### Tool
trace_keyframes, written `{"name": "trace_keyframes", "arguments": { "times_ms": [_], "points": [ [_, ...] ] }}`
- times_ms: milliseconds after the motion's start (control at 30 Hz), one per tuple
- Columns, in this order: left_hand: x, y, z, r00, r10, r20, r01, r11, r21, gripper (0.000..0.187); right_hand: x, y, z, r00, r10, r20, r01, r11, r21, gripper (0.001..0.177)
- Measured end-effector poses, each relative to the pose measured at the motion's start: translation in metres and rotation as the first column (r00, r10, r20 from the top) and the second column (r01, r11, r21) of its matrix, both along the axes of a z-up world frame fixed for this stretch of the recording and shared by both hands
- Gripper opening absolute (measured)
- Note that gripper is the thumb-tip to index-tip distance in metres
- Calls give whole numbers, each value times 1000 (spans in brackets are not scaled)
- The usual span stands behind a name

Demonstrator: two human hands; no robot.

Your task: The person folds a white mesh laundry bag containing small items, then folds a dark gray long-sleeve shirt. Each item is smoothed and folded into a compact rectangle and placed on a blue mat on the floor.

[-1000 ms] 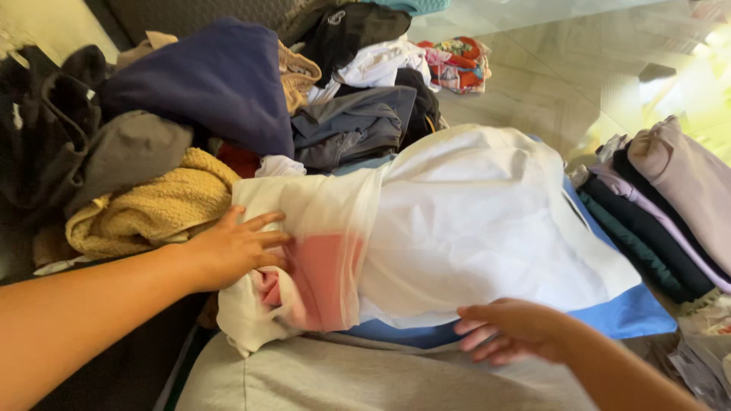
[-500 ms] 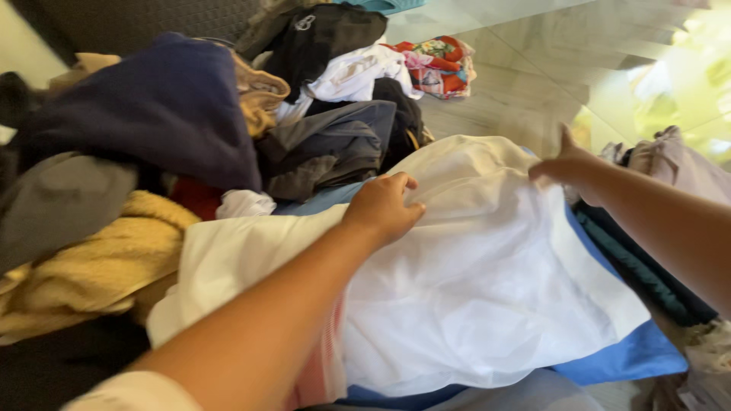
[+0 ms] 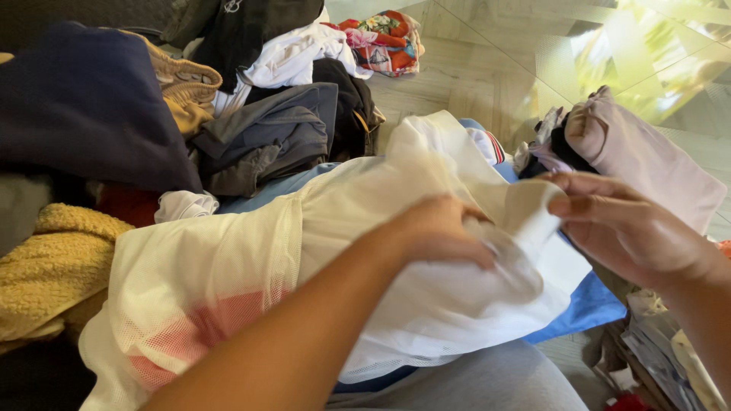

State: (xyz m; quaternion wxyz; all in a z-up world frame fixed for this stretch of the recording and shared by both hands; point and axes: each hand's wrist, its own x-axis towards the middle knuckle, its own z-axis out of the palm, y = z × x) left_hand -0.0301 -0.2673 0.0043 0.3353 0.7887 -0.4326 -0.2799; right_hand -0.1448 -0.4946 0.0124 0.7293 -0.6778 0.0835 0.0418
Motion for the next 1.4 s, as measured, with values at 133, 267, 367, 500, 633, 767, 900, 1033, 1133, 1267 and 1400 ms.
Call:
{"name": "trace_keyframes", "arguments": {
  "times_ms": [133, 267, 367, 500, 633, 767, 900, 1033, 1133, 1267, 1400],
  "points": [
    [-55, 8, -14, 959, -48, -278, -38, 954, -297, 75, -26, -7, -1, 989, 145, 4, -142, 960, 239, 50],
    [-82, 12, -31, 798, -327, -507, 22, 856, -517, 75, -8, -33, -13, 973, 135, 190, -91, 971, -223, 65],
    [-73, 15, -19, 657, -259, -708, 31, 948, -318, 71, 22, -55, -59, 845, 507, 171, 58, 231, -971, 90],
    [-42, 37, 18, 610, -261, -748, -59, 927, -371, 54, 4, -104, -120, 937, 330, -112, -341, 800, -494, 61],
    [-24, 44, 37, 554, -256, -792, -31, 945, -326, 50, -35, -136, -148, 882, 114, -457, -296, 889, -349, 57],
    [-15, 29, 28, 555, -206, -806, 0, 969, -248, 52, -25, -144, -142, 834, 12, -552, -238, 910, -341, 54],
    [-4, 33, 7, 597, -85, -797, -165, 960, -226, 42, -14, -128, -143, 812, -7, -584, -203, 935, -293, 53],
    [24, 26, -4, 725, -28, -688, -175, 959, -224, 34, -40, -133, -125, 815, 29, -579, -82, 995, -65, 53],
    [43, -11, -9, 841, -114, -529, -79, 941, -329, 38, -74, -128, -105, 815, -51, -577, 103, 993, 58, 62],
    [64, -74, -11, 998, 51, 38, -34, 934, -355, 47, -106, -91, -92, 954, 273, -124, -40, 526, 850, 83],
    [79, -67, -21, 859, 402, 318, -283, 890, -358, 41, -104, -68, -103, 683, -253, -686, -260, 792, -552, 71]
  ]
}}
